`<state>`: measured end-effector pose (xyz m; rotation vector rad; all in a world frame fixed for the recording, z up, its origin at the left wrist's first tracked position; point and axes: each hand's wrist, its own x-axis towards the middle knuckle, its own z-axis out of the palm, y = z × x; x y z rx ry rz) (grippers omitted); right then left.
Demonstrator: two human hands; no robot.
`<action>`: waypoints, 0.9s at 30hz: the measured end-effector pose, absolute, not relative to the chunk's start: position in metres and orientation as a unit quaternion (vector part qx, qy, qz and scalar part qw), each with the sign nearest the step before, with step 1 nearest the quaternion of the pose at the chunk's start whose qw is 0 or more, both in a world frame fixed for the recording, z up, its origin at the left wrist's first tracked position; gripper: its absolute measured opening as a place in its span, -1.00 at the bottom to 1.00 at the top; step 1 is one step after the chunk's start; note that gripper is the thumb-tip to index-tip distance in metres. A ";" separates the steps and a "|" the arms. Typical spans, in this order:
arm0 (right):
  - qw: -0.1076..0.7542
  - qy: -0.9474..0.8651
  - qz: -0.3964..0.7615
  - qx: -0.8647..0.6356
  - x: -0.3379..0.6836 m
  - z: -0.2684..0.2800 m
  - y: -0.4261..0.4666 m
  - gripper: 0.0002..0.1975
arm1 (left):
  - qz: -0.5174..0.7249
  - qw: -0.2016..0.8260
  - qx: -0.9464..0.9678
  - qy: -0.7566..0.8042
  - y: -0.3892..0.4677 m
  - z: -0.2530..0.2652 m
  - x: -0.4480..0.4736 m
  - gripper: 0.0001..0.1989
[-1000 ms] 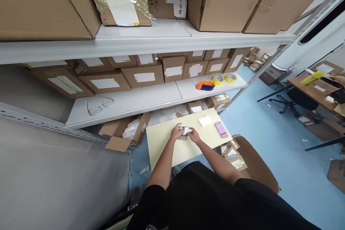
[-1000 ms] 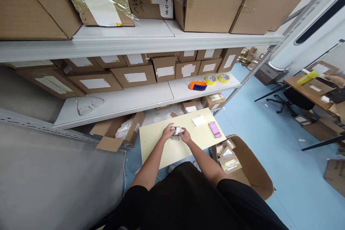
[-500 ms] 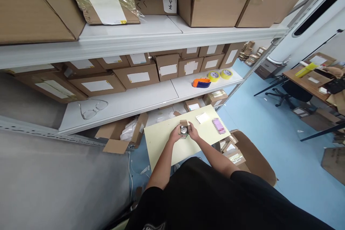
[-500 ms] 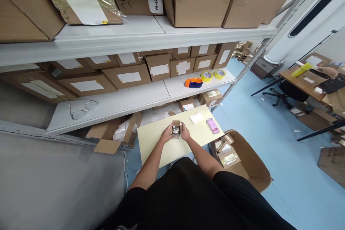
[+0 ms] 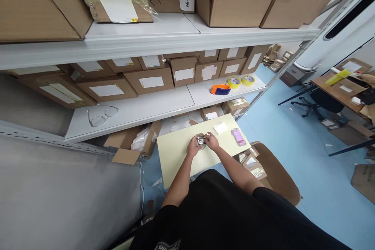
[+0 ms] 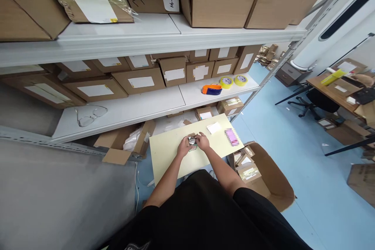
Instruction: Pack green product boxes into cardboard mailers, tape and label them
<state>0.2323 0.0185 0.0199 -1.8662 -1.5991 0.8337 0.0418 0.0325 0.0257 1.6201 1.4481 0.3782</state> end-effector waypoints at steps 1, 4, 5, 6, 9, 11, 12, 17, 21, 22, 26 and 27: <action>0.251 -0.592 0.317 -0.697 0.229 0.020 0.021 -0.78 | 0.160 0.455 0.650 0.587 0.032 0.025 0.042 -0.15; 0.204 -0.567 0.333 -0.725 0.215 0.018 0.028 -0.65 | 0.176 0.462 0.643 0.584 0.032 0.023 0.043 -0.12; 0.196 -0.556 0.336 -0.734 0.210 0.018 0.030 -0.60 | 0.178 0.464 0.643 0.582 0.032 0.023 0.043 -0.11; 0.193 -0.546 0.340 -0.741 0.206 0.018 0.033 -0.58 | 0.181 0.466 0.643 0.580 0.032 0.023 0.043 -0.09; 0.189 -0.533 0.348 -0.748 0.197 0.025 0.037 -0.58 | 0.192 0.464 0.648 0.572 0.031 0.022 0.042 -0.09; 0.189 -0.543 0.341 -0.744 0.195 0.036 0.037 -0.58 | 0.192 0.464 0.649 0.572 0.030 0.022 0.041 -0.10; 0.194 -0.547 0.334 -0.742 0.194 0.043 0.037 -0.57 | 0.192 0.465 0.646 0.573 0.029 0.022 0.041 -0.10; 0.300 -0.515 0.327 -0.734 0.209 0.097 0.040 -0.51 | 0.200 0.473 0.638 0.573 0.028 0.022 0.040 -0.13; 0.441 -0.487 0.356 -0.665 0.230 0.165 0.059 -0.60 | 0.236 0.480 0.615 0.579 0.027 0.024 0.042 -0.12; 0.474 -0.482 0.361 -0.642 0.234 0.184 0.064 -0.60 | 0.246 0.480 0.605 0.585 0.026 0.025 0.043 -0.12; 0.549 -0.472 0.374 -0.580 0.240 0.262 0.074 -0.55 | 0.263 0.484 0.594 0.587 0.022 0.035 0.045 -0.02; 0.558 -0.470 0.370 -0.575 0.240 0.279 0.074 -0.55 | 0.267 0.487 0.598 0.578 0.022 0.038 0.044 0.06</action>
